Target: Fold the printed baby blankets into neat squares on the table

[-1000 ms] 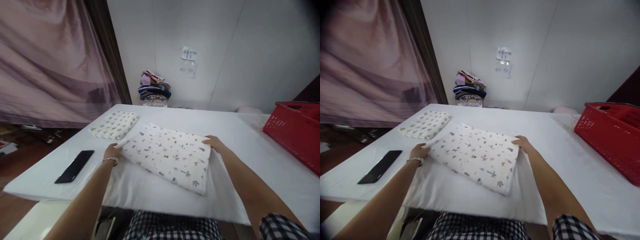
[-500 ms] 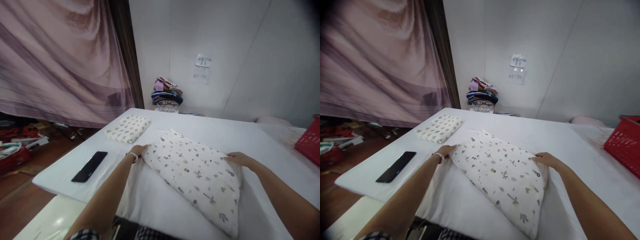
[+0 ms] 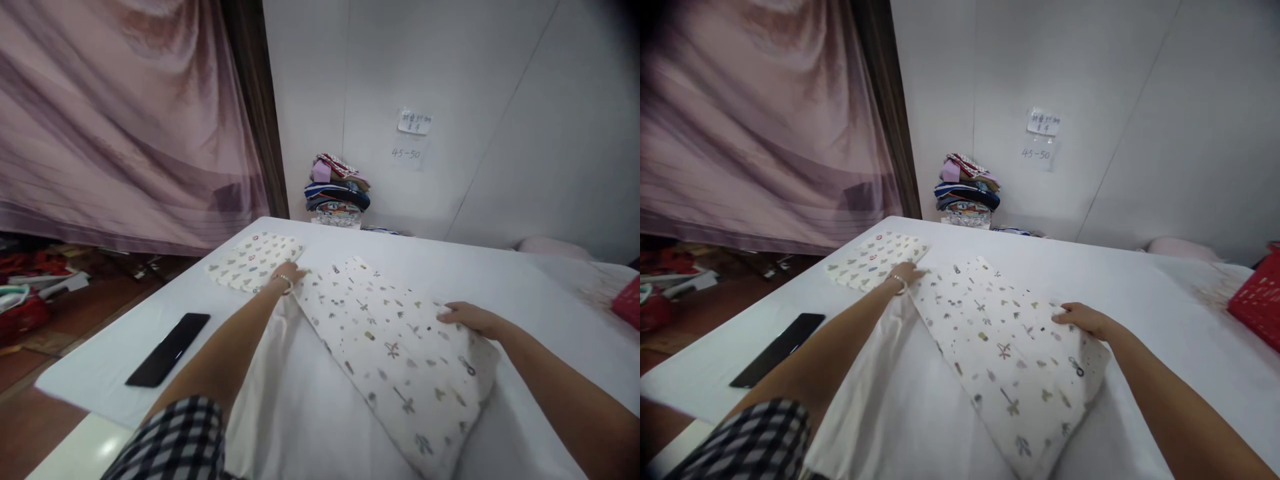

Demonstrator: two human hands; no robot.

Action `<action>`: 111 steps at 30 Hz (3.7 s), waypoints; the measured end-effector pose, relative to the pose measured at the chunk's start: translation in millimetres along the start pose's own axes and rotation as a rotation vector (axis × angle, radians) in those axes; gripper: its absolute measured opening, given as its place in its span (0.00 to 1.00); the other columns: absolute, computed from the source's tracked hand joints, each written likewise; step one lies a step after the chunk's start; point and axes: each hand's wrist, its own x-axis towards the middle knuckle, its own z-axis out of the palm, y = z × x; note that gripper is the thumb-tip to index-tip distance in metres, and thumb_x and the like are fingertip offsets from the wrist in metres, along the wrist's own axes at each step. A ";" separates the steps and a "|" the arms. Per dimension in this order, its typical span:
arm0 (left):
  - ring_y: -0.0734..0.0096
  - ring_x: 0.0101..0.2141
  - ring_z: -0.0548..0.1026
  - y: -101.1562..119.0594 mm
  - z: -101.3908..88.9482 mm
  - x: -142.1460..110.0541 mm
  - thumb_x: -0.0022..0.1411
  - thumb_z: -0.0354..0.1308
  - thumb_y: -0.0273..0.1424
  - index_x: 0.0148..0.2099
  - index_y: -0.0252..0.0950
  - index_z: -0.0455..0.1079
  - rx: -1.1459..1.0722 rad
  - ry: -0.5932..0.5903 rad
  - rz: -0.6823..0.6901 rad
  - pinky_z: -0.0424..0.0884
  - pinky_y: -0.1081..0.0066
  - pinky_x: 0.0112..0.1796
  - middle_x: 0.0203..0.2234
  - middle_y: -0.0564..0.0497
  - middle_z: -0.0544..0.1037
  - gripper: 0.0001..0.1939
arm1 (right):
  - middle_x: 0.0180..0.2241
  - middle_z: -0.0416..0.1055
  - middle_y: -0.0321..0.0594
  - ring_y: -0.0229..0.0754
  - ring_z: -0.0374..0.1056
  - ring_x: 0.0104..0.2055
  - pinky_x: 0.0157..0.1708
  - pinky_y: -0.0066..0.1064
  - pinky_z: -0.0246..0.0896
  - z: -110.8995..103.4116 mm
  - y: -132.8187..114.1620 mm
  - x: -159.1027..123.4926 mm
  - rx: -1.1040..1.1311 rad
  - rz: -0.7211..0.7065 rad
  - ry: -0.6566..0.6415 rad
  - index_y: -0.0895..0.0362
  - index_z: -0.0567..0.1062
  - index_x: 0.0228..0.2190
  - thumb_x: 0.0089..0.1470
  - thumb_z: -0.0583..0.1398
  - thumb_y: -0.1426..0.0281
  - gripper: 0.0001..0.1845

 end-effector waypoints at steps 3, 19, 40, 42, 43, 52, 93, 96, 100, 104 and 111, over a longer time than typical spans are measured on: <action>0.56 0.45 0.72 29.9 -10.5 37.8 0.54 0.56 0.42 0.49 0.36 0.69 -0.059 0.048 -0.013 0.67 0.66 0.42 0.45 0.41 0.74 0.23 | 0.55 0.60 0.53 0.55 0.63 0.52 0.47 0.38 0.64 12.2 -7.1 -8.5 0.094 0.020 0.008 0.59 0.63 0.55 0.37 0.64 0.50 0.46; 0.61 0.56 0.59 -6.8 64.5 -185.5 0.49 0.51 0.24 0.59 0.38 0.57 -0.131 -0.069 0.992 0.55 0.58 0.56 0.56 0.45 0.64 0.32 | 0.56 0.59 0.50 0.49 0.64 0.52 0.47 0.33 0.64 33.5 14.9 -47.6 0.322 0.089 0.034 0.58 0.53 0.59 0.45 0.62 0.54 0.45; 0.66 0.42 0.72 2.7 74.6 -234.4 0.53 0.54 0.33 0.47 0.35 0.68 -0.870 -0.240 0.451 0.66 0.68 0.46 0.38 0.52 0.76 0.18 | 0.39 0.74 0.37 0.38 0.69 0.30 0.24 0.26 0.63 121.2 27.8 -131.5 0.539 -0.106 0.042 0.48 0.50 0.60 0.47 0.62 0.61 0.42; 0.66 0.42 0.71 2.5 76.6 -233.3 0.53 0.54 0.33 0.46 0.35 0.69 -0.868 -0.251 0.432 0.66 0.67 0.46 0.37 0.52 0.77 0.17 | 0.32 0.74 0.33 0.35 0.67 0.25 0.20 0.23 0.58 120.7 25.8 -133.8 0.583 -0.099 0.058 0.45 0.48 0.60 0.47 0.62 0.62 0.43; 0.65 0.41 0.72 2.9 77.1 -233.6 0.53 0.54 0.33 0.46 0.35 0.69 -0.856 -0.262 0.423 0.66 0.67 0.46 0.37 0.52 0.77 0.17 | 0.30 0.74 0.32 0.34 0.65 0.23 0.18 0.22 0.57 119.9 25.5 -134.4 0.598 -0.101 0.055 0.44 0.48 0.60 0.48 0.62 0.62 0.43; 0.66 0.40 0.72 0.0 69.3 -255.2 0.54 0.52 0.32 0.45 0.35 0.70 -0.787 -0.337 0.530 0.67 0.67 0.45 0.38 0.50 0.77 0.16 | 0.31 0.73 0.33 0.35 0.66 0.25 0.21 0.24 0.62 119.7 34.9 -135.8 0.660 -0.079 0.037 0.43 0.53 0.58 0.47 0.63 0.64 0.40; 0.71 0.35 0.70 -0.1 69.7 -327.8 0.52 0.55 0.25 0.38 0.38 0.72 -0.726 0.008 0.430 0.69 0.69 0.38 0.31 0.52 0.74 0.10 | 0.34 0.69 0.39 0.39 0.65 0.36 0.34 0.29 0.59 278.7 -48.9 -160.9 -0.588 -0.820 0.376 0.54 0.74 0.35 0.58 0.51 0.69 0.12; 0.70 0.40 0.70 -6.0 75.2 -332.6 0.48 0.54 0.20 0.43 0.38 0.70 -0.806 0.048 0.436 0.70 0.67 0.40 0.38 0.50 0.72 0.19 | 0.36 0.68 0.40 0.41 0.64 0.39 0.34 0.29 0.58 282.3 -55.0 -160.8 -0.721 -0.806 0.360 0.53 0.74 0.37 0.57 0.53 0.68 0.10; 0.70 0.41 0.69 -11.3 81.3 -337.1 0.48 0.52 0.18 0.45 0.38 0.67 -0.875 0.075 0.452 0.72 0.67 0.41 0.40 0.50 0.69 0.21 | 0.37 0.67 0.41 0.43 0.62 0.40 0.34 0.31 0.57 291.3 -59.4 -156.2 -0.809 -0.873 0.407 0.54 0.74 0.38 0.57 0.53 0.68 0.11; 0.73 0.39 0.70 -11.6 81.1 -340.1 0.49 0.51 0.18 0.46 0.38 0.66 -0.898 0.083 0.449 0.72 0.69 0.39 0.39 0.50 0.68 0.21 | 0.36 0.67 0.43 0.43 0.61 0.39 0.35 0.31 0.57 295.0 -56.8 -153.9 -0.805 -1.007 0.409 0.57 0.74 0.37 0.58 0.52 0.72 0.11; 0.72 0.37 0.69 -8.8 74.3 -348.8 0.50 0.51 0.19 0.43 0.38 0.66 -0.720 0.130 0.490 0.70 0.72 0.34 0.37 0.50 0.68 0.17 | 0.35 0.68 0.44 0.41 0.62 0.37 0.33 0.30 0.59 291.6 -35.2 -159.2 -0.667 -1.141 0.481 0.57 0.73 0.37 0.58 0.50 0.74 0.12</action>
